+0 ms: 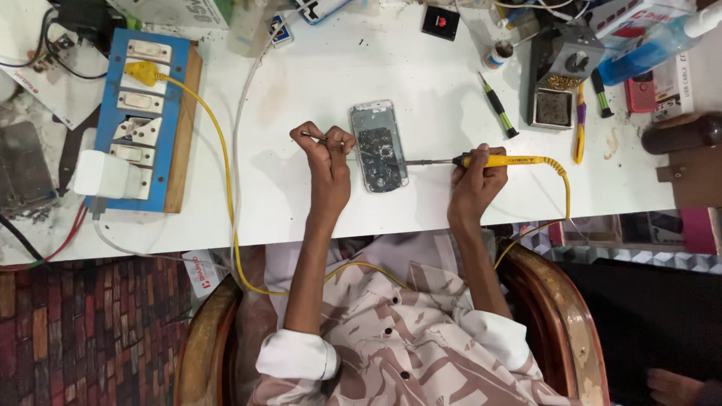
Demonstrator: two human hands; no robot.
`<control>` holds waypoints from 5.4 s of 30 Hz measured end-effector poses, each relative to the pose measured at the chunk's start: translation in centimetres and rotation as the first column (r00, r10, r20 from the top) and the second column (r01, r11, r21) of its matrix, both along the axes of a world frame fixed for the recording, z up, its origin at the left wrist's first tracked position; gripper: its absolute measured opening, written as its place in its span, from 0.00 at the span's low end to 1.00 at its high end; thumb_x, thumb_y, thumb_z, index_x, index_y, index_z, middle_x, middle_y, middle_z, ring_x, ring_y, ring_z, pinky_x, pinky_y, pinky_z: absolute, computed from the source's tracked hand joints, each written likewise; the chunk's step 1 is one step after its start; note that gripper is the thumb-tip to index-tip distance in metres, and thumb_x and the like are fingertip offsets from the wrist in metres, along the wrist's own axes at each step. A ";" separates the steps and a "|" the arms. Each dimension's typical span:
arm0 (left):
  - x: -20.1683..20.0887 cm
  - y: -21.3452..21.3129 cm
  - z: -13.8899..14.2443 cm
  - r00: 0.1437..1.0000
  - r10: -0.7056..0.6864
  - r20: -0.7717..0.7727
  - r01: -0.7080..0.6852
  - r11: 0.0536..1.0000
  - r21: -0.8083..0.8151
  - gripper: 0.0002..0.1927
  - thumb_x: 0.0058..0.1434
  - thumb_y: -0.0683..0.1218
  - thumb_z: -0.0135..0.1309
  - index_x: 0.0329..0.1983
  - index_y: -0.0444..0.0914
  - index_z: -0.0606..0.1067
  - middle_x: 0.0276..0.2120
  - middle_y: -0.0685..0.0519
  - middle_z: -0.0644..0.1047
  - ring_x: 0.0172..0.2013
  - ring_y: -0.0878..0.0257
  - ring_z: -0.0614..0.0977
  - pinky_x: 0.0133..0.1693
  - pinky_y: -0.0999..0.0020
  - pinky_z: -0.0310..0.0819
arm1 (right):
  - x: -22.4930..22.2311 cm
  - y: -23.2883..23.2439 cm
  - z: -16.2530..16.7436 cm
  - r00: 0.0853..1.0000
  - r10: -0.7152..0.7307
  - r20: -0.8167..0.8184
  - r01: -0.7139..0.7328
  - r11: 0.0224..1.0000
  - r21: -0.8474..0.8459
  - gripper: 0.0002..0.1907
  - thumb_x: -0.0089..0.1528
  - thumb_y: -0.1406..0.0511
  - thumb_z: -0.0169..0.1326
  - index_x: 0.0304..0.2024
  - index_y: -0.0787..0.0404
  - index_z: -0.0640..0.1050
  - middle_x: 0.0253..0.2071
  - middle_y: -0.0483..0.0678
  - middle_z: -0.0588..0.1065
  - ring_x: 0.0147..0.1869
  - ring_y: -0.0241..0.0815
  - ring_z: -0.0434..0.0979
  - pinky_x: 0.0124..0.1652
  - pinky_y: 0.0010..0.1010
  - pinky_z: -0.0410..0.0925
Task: The person uses a soldering iron and tweezers to work on a disassembled mobile phone motherboard. They repeatedly apply heat to specific points on the board while holding the tweezers steady.
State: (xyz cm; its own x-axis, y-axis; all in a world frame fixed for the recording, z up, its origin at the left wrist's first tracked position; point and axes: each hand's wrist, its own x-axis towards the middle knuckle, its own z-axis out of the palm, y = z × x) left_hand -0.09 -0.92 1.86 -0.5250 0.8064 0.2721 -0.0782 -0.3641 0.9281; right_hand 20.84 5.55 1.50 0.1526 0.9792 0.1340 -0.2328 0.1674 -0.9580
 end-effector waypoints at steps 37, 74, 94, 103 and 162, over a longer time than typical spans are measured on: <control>-0.2 0.0 -0.4 1.000 -0.027 0.012 0.027 1.000 0.002 0.08 0.80 0.41 0.32 0.47 0.42 0.47 0.28 0.53 0.61 0.33 0.64 0.63 0.45 0.68 0.64 | -0.7 -0.6 1.8 0.995 0.047 0.083 -0.043 0.998 -0.045 0.14 0.75 0.64 0.46 0.33 0.60 0.66 0.23 0.41 0.65 0.22 0.28 0.62 0.22 0.21 0.57; -0.3 0.2 -0.2 1.000 -0.019 -0.012 0.019 1.000 -0.024 0.09 0.81 0.43 0.33 0.47 0.42 0.47 0.28 0.53 0.61 0.33 0.64 0.63 0.44 0.69 0.63 | -0.4 -0.4 1.3 1.000 -0.001 0.019 0.002 0.999 -0.048 0.13 0.74 0.64 0.46 0.33 0.59 0.65 0.23 0.38 0.62 0.21 0.25 0.55 0.22 0.19 0.54; -0.3 0.2 0.1 0.998 -0.040 0.038 0.041 0.999 -0.005 0.09 0.80 0.42 0.33 0.47 0.43 0.47 0.28 0.53 0.60 0.34 0.64 0.62 0.45 0.69 0.63 | 0.0 -0.2 0.3 1.000 -0.002 0.009 0.003 0.999 -0.034 0.13 0.74 0.65 0.46 0.33 0.61 0.66 0.23 0.40 0.63 0.21 0.27 0.56 0.22 0.21 0.56; -0.4 0.1 -0.1 0.995 -0.055 0.079 0.055 0.998 0.002 0.09 0.81 0.42 0.34 0.47 0.43 0.48 0.29 0.53 0.61 0.35 0.64 0.63 0.44 0.71 0.62 | 0.4 0.4 -1.0 0.994 -0.021 -0.105 0.021 1.000 -0.004 0.14 0.75 0.63 0.46 0.35 0.61 0.65 0.25 0.44 0.65 0.20 0.31 0.61 0.23 0.25 0.60; -0.7 0.7 -1.2 0.997 -0.050 0.053 0.050 0.999 0.009 0.08 0.78 0.41 0.32 0.46 0.43 0.47 0.28 0.52 0.62 0.33 0.64 0.63 0.44 0.69 0.63 | 0.7 -1.0 -0.8 0.998 -0.056 0.041 0.055 0.998 0.022 0.11 0.72 0.67 0.48 0.34 0.60 0.65 0.22 0.41 0.64 0.22 0.28 0.62 0.23 0.21 0.58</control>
State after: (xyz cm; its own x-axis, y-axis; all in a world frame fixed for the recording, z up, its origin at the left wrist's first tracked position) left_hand -0.84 -0.19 0.61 -0.4982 0.8300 0.2507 -0.1460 -0.3653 0.9194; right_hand 21.51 4.50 0.70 0.2005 0.9662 0.1620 -0.1829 0.1993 -0.9627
